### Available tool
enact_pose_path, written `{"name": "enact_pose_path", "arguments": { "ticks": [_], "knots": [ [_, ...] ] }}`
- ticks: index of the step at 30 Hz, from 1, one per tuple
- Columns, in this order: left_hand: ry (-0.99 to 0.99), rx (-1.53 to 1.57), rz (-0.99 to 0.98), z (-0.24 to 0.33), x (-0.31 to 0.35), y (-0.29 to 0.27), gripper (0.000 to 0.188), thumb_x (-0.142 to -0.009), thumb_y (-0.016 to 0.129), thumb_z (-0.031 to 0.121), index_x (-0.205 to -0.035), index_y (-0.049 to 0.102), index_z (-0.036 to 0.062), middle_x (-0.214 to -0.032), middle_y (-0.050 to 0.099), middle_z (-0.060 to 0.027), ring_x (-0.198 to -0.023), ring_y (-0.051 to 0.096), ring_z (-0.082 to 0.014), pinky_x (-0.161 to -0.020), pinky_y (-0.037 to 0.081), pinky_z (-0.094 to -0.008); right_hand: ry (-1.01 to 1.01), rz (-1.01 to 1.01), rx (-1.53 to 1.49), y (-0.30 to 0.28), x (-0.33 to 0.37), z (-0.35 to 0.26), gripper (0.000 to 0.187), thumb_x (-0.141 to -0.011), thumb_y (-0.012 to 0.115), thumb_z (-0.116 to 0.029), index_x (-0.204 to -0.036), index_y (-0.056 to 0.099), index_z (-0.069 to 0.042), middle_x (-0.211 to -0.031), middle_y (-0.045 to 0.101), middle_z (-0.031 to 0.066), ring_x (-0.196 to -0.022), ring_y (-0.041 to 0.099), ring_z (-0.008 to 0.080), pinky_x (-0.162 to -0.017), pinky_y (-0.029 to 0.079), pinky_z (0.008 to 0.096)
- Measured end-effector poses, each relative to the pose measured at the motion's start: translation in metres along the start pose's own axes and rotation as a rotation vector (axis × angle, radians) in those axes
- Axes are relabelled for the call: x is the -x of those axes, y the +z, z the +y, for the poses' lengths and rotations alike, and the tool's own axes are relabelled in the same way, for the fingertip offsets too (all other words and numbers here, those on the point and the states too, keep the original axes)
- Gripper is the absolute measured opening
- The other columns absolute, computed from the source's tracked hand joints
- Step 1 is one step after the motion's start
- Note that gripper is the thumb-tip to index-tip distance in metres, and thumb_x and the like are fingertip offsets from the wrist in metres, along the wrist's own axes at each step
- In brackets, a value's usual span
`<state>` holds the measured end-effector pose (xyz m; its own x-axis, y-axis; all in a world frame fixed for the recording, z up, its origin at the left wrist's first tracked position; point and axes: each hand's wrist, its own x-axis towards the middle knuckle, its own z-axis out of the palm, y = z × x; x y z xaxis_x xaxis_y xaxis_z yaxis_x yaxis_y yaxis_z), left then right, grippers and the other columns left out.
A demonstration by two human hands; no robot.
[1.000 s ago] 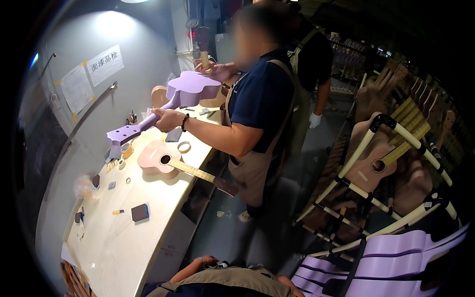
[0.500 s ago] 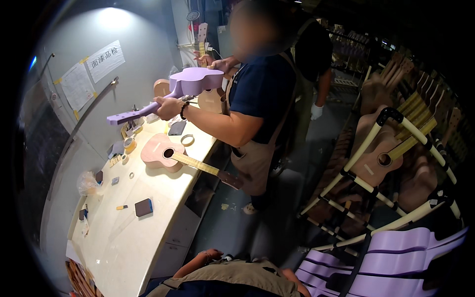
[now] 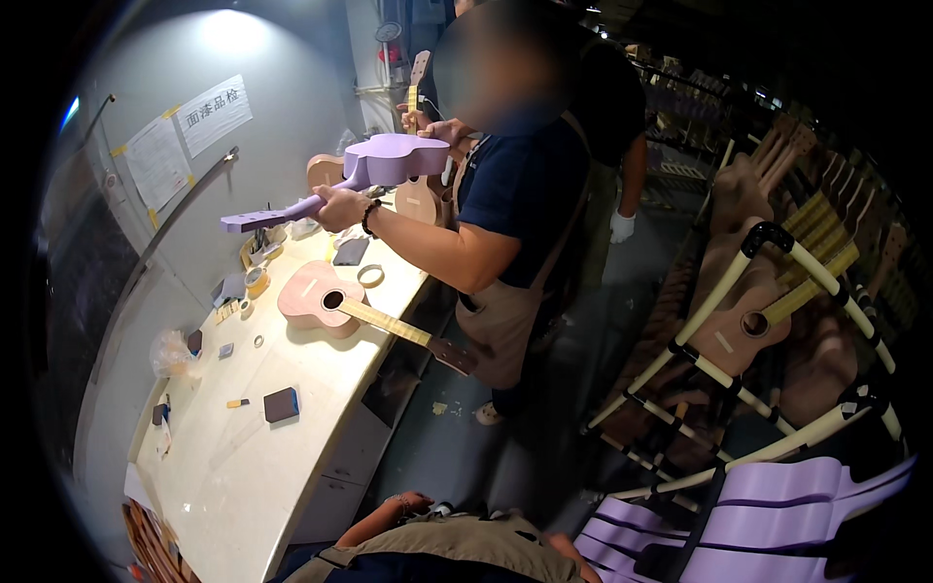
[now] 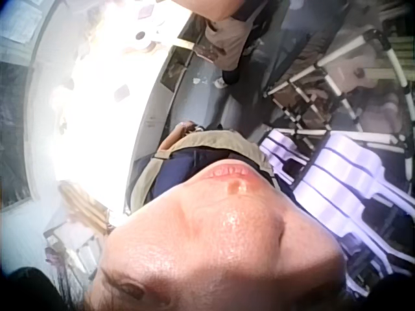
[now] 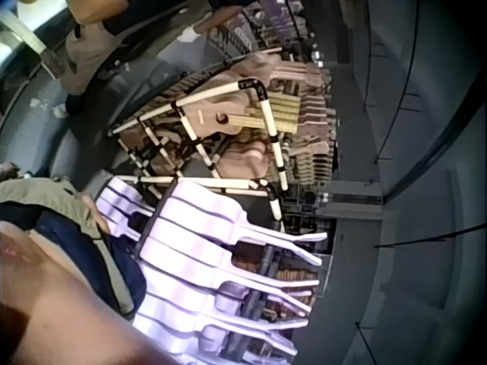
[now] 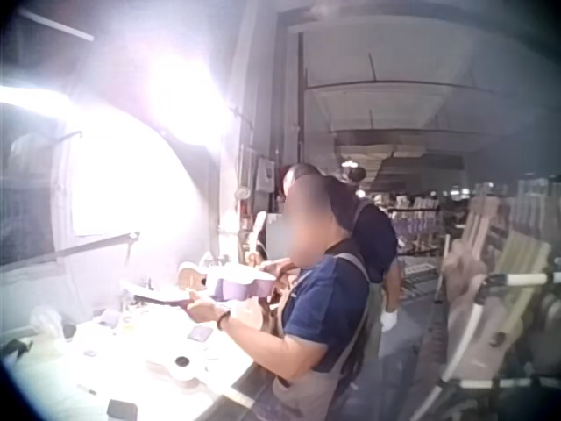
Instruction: The person sands the edges and body of a purple guitar using a sanding block and a small yellow tool. They inspect the instrument, apply masking tape to the soundhole, and place the guitar on a rack.
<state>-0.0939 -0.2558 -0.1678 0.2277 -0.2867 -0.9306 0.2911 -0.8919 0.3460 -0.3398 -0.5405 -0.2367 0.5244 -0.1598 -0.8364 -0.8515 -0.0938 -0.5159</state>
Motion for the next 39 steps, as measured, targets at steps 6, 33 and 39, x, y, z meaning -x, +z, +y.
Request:
{"name": "enact_pose_path", "arguments": {
  "ticks": [6, 33, 39],
  "knots": [
    [0.031, -0.040, 0.000, -0.036, -0.032, -0.004, 0.040, -0.082, 0.058, 0.040, -0.112, 0.058, 0.0120, -0.097, 0.064, -0.0057, -0.081, 0.059, -0.0168, -0.064, 0.047, -0.0364, -0.050, -0.051, 0.052, 0.008, -0.017, -0.024, 0.034, -0.083, 0.050, -0.034, -0.094, 0.062, -0.004, -0.095, 0.060, 0.0166, -0.090, 0.054, 0.0288, -0.078, 0.043, 0.0375],
    [0.175, -0.170, -0.113, -0.037, 0.008, -0.060, 0.055, -0.076, 0.058, 0.050, -0.112, 0.058, 0.0082, -0.106, 0.060, -0.0126, -0.089, 0.060, -0.0289, -0.073, 0.049, -0.0429, -0.050, -0.032, 0.250, 0.021, 0.012, -0.062, 0.033, -0.083, 0.048, -0.032, -0.096, 0.062, -0.005, -0.099, 0.059, 0.0183, -0.095, 0.054, 0.0321, -0.081, 0.042, 0.0388],
    [0.293, -0.270, -0.147, -0.035, 0.007, -0.073, 0.058, -0.076, 0.058, 0.052, -0.111, 0.058, 0.0051, -0.110, 0.059, -0.0130, -0.093, 0.059, -0.0259, -0.079, 0.047, -0.0373, -0.123, -0.061, 0.343, 0.027, 0.021, -0.085, 0.033, -0.083, 0.047, -0.031, -0.096, 0.061, -0.005, -0.100, 0.059, 0.0187, -0.096, 0.054, 0.0328, -0.081, 0.042, 0.0391]
  ]
}}
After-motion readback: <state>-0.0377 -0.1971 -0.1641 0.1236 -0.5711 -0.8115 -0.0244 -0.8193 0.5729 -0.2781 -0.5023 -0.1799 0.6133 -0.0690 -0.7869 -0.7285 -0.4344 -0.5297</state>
